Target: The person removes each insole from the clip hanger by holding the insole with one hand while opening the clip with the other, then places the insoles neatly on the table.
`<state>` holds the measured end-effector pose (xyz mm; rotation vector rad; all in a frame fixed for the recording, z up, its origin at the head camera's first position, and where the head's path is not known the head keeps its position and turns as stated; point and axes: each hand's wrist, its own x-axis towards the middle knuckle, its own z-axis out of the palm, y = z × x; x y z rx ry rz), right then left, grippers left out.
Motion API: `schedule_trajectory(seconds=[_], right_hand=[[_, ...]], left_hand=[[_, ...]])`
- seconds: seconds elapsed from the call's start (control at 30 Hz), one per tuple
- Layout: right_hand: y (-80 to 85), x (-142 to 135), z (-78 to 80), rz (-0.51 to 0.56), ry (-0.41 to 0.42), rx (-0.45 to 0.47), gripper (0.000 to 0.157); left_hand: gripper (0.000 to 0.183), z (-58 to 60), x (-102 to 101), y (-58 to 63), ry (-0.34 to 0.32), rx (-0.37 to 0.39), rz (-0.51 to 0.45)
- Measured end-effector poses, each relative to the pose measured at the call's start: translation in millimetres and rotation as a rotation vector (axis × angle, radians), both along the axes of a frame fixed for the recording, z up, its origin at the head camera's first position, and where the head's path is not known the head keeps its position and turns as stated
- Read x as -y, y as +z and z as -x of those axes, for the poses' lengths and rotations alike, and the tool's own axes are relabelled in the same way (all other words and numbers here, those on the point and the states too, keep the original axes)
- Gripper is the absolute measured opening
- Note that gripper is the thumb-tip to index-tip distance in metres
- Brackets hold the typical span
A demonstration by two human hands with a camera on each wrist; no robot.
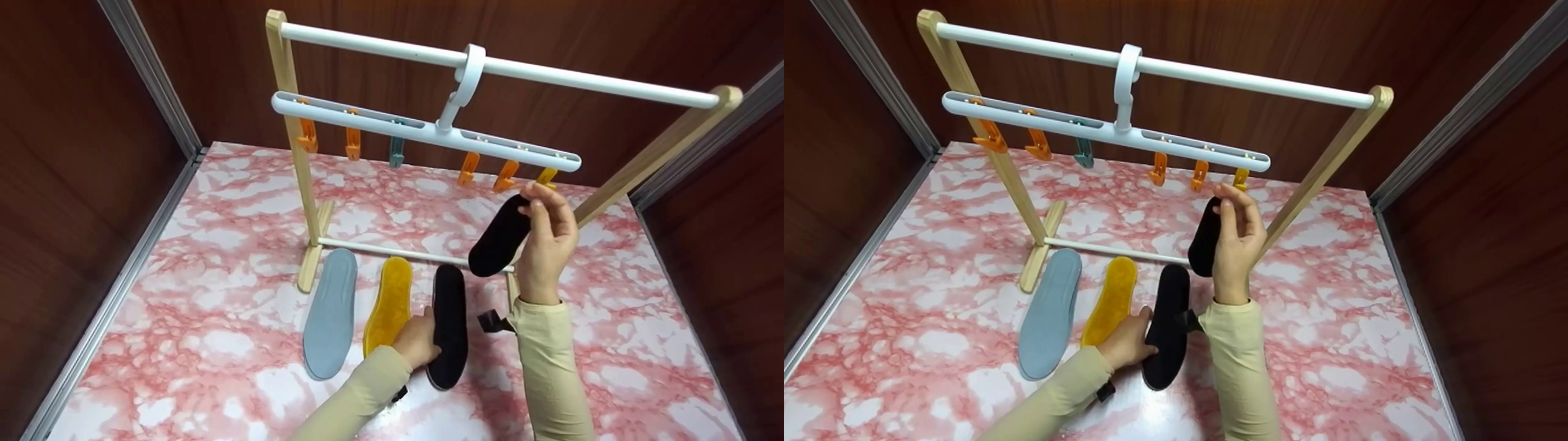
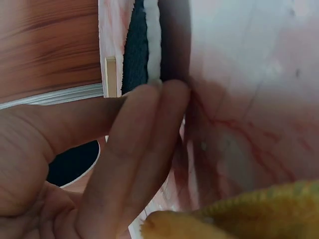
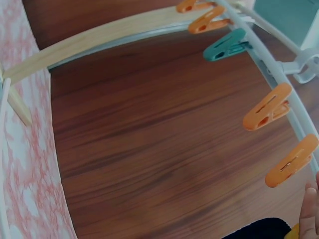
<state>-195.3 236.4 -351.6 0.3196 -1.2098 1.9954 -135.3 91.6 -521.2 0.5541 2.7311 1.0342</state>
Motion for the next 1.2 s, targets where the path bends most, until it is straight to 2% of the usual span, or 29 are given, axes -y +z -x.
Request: schedule_trajectory(seconds=[0.17,0.4,0.67,0.77,0.97,1.2], right_hand=[[0.2,-2.7,1.0,0.032,-0.044,-0.014,0.017],[2.8,-6.4,1.5,0.143,-0.079,-0.006,0.020],[5.0,-11.0,2.1,0.152,-0.145,-0.008,0.020],[4.7,-10.5,2.8,0.156,-0.148,-0.007,0.020],[2.6,-10.4,3.1,0.119,-0.173,0.008,0.022],[1.9,-12.1,4.1,0.134,-0.207,0.030,0.023]], left_hand=[[0.072,-0.1,-1.2,2.1,0.001,-0.027,0.029],[0.075,3.5,-1.8,7.2,0.002,-0.058,0.090],[0.061,16.2,-5.0,16.4,0.034,-0.187,0.129],[0.055,22.6,-8.4,22.3,0.040,-0.203,0.128],[0.049,33.0,-15.0,31.6,0.033,-0.177,0.143],[0.049,46.5,-22.8,34.5,0.019,-0.105,0.095]])
